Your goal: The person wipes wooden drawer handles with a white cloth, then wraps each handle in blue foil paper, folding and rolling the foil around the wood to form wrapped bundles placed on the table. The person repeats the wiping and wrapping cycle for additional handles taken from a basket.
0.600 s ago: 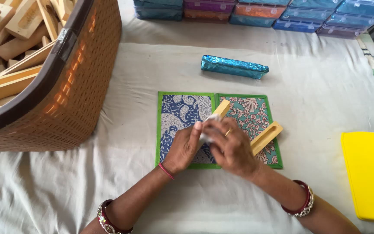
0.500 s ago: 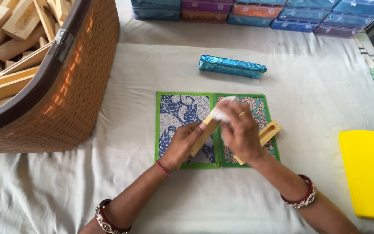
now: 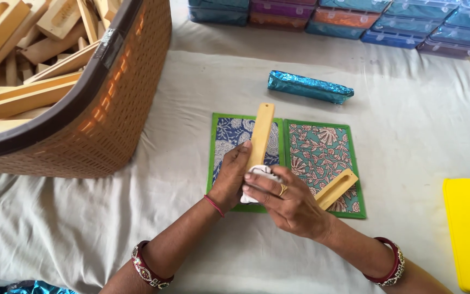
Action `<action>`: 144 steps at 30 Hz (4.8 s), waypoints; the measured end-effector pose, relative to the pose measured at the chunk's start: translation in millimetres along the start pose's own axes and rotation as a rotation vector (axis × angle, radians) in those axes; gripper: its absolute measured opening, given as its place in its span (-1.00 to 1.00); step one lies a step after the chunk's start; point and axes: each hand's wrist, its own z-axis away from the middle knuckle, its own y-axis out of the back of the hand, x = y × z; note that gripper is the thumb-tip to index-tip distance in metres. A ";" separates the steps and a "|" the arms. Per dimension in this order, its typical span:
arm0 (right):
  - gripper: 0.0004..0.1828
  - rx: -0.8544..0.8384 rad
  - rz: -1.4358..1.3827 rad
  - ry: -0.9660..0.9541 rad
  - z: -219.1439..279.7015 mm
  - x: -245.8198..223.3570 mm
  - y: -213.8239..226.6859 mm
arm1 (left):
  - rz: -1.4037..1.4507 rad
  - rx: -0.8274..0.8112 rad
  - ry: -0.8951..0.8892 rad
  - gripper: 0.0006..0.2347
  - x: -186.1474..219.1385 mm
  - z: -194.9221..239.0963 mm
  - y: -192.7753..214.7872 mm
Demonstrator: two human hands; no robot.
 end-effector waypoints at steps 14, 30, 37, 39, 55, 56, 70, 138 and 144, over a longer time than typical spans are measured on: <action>-0.43 0.337 -0.026 -0.299 -20.5 35.6 48.9 | -0.054 -0.340 0.265 -0.69 21.0 12.1 -8.7; -0.20 0.145 0.185 -0.647 5.5 85.9 38.7 | -0.963 -0.051 -0.169 -0.65 30.2 17.1 -23.7; -0.40 0.056 0.055 -0.417 -13.1 30.0 23.9 | -0.997 -0.074 -0.290 -0.67 19.9 17.4 -18.9; -0.31 0.013 0.106 -0.193 -14.5 11.3 11.0 | -1.114 -0.128 -0.589 -0.64 3.2 11.2 -2.6; -0.66 0.129 0.248 -0.783 11.7 84.3 32.7 | -0.953 -0.099 -0.108 -0.49 31.1 19.9 -29.6; -0.71 0.147 0.319 -0.679 5.6 77.6 37.1 | -0.943 -0.091 -0.104 -0.51 34.1 20.2 -32.1; -0.76 0.155 0.348 -0.563 7.2 77.1 30.2 | -1.017 -0.068 -0.132 -0.55 32.4 23.3 -33.1; -0.82 -0.112 0.279 -0.614 -3.7 53.6 29.1 | -1.446 0.011 -0.569 -0.68 17.3 21.6 -32.6; -0.68 0.145 0.110 -0.376 0.0 29.2 9.8 | -1.394 0.046 -0.620 -0.73 22.6 23.7 -35.0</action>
